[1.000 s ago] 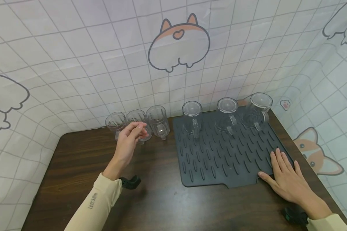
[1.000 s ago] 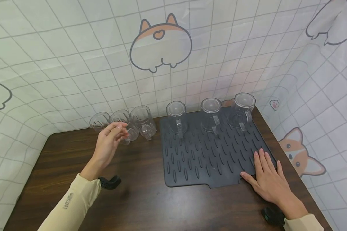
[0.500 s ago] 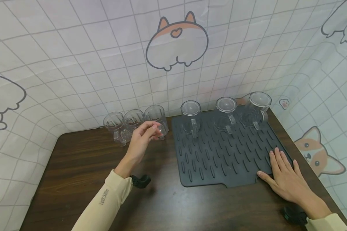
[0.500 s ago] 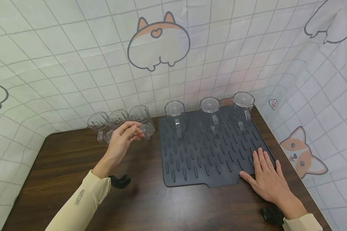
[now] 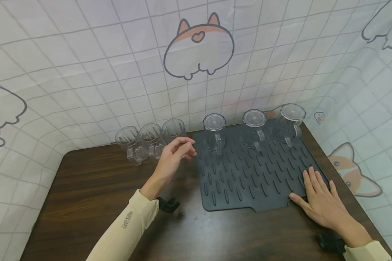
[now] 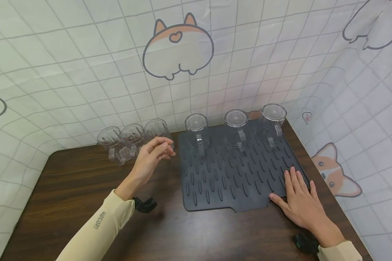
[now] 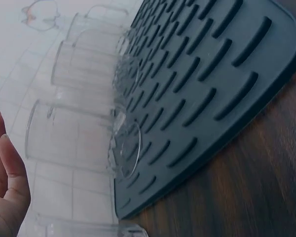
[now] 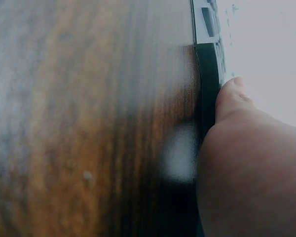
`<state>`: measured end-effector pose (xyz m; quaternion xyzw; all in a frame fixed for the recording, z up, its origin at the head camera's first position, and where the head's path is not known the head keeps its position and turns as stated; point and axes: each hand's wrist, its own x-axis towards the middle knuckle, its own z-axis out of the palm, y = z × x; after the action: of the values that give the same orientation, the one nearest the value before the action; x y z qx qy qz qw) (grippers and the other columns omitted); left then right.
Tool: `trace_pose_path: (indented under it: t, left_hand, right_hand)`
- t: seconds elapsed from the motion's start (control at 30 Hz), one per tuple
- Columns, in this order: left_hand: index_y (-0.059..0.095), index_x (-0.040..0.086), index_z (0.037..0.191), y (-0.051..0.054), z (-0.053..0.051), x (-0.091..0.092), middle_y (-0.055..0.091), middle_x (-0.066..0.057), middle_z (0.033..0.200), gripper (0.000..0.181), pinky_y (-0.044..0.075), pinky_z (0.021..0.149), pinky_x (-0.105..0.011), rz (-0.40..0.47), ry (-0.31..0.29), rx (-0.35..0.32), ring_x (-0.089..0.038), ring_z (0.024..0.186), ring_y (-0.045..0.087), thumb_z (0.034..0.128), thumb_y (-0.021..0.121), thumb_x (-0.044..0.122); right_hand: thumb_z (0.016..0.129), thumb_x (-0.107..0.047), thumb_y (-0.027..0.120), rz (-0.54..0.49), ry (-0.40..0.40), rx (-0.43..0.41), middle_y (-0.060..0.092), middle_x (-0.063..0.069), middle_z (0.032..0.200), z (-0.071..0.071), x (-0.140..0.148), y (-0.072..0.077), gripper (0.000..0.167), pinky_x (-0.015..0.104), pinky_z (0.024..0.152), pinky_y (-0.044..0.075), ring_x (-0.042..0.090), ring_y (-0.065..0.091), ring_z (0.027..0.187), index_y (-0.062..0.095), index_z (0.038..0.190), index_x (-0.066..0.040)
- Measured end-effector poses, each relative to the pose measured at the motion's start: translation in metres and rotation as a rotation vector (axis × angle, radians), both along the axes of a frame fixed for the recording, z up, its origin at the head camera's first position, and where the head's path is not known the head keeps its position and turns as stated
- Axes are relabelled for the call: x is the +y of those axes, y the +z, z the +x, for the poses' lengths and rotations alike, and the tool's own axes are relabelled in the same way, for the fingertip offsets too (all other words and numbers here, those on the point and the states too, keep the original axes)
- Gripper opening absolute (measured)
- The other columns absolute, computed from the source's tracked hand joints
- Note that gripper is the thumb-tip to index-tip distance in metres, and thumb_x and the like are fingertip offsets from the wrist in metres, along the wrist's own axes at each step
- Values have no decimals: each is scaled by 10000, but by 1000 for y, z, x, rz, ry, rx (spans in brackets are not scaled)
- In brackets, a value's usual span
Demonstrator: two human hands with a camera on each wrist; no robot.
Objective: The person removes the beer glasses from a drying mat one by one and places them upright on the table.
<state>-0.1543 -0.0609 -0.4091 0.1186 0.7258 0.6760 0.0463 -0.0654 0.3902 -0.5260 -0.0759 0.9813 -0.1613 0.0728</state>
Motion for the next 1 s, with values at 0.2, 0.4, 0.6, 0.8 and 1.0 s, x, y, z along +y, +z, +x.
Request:
trace_pose_path:
  t: [0.2, 0.4, 0.6, 0.8, 1.0]
  left_hand:
    - [634, 23, 1230, 1, -2, 18, 686, 37, 944, 260, 568, 868, -306, -52, -55, 37, -88, 923, 682, 1078, 530, 207]
    - [614, -17, 1250, 3, -2, 35, 685, 0, 948, 285, 554, 860, -297, -65, -102, 59, -96, 924, 671, 1077, 517, 187]
    - [614, -5, 1258, 4, -3, 48, 687, -19, 964, 288, 546, 881, -343, -66, -148, 58, -117, 956, 674, 1072, 513, 190]
    - [620, 23, 1262, 2, -3, 59, 693, -165, 1044, 275, 550, 904, -377, -92, -189, 55, -107, 978, 681, 1078, 503, 192]
    - [615, 19, 1269, -2, -2, 74, 678, -238, 1112, 281, 559, 956, -535, -103, -228, 44, -51, 965, 662, 1088, 501, 202]
  right_hand:
    - [1059, -604, 426, 5, -4, 2, -106, 301, 1701, 1, 2, 1, 971, 776, 1196, -120, 511, -72, 1590, -35, 1633, 29]
    - [1058, -605, 428, 4, 3, 7, -99, 305, 1701, 0, 1, 1, 972, 787, 1193, -100, 516, -62, 1589, -34, 1634, 28]
    - [1058, -603, 432, 7, 0, 18, -78, 313, 1701, 0, 0, 0, 971, 790, 1192, -89, 516, -53, 1590, -22, 1633, 34]
    - [1056, -606, 434, 10, 1, 16, -77, 315, 1699, 0, 0, -1, 974, 789, 1192, -95, 520, -50, 1589, -20, 1633, 34]
    - [1055, -610, 432, 4, -2, 1, -98, 306, 1699, 1, 1, -1, 978, 773, 1195, -131, 520, -67, 1586, -24, 1632, 34]
